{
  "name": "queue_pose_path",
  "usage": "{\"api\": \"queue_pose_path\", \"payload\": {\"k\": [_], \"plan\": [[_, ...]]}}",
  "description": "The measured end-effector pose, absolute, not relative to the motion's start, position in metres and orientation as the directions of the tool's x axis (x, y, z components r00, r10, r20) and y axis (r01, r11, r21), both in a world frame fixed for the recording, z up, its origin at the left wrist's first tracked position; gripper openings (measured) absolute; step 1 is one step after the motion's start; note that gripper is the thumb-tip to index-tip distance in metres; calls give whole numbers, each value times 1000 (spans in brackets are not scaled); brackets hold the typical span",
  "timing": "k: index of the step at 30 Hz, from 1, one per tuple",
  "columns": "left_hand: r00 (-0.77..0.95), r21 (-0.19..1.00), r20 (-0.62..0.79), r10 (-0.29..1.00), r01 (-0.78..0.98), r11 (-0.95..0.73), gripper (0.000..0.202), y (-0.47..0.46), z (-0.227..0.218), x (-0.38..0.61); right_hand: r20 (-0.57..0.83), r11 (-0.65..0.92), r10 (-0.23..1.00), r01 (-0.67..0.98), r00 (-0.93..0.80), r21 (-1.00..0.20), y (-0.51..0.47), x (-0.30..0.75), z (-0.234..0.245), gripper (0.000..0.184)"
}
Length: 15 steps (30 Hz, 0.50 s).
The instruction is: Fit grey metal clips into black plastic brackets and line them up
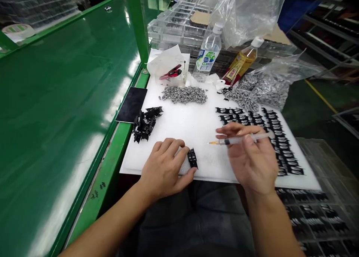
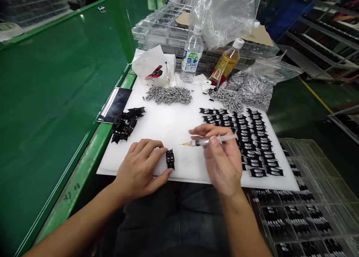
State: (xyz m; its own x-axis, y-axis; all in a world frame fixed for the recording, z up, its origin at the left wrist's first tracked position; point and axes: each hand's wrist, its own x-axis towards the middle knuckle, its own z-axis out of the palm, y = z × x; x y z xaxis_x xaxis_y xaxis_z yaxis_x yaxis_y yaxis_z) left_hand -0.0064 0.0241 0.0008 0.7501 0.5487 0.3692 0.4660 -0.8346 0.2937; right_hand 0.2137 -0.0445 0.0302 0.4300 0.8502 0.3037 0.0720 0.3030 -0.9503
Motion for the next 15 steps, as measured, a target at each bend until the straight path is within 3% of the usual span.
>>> {"api": "queue_pose_path", "payload": {"k": [3, 6, 9, 12, 15], "plan": [[764, 303, 373, 526, 436, -848, 42, 24, 2, -7, 138, 205, 906, -128, 399, -970, -46, 203, 28, 10], [789, 318, 366, 493, 392, -863, 41, 23, 4, -8, 63, 184, 908, -259, 413, -948, -44, 198, 26, 16], [791, 346, 375, 483, 364, -865, 45, 23, 3, -7, 41, 175, 922, -320, 384, -931, -42, 199, 24, 26], [776, 334, 395, 492, 377, -864, 48, 23, 0, -5, 56, 182, 930, -324, 363, -928, -42, 198, 23, 53], [782, 327, 416, 464, 348, -879, 35, 23, -2, -5, 81, 187, 947, -327, 311, -926, -48, 199, 27, 68]]}}
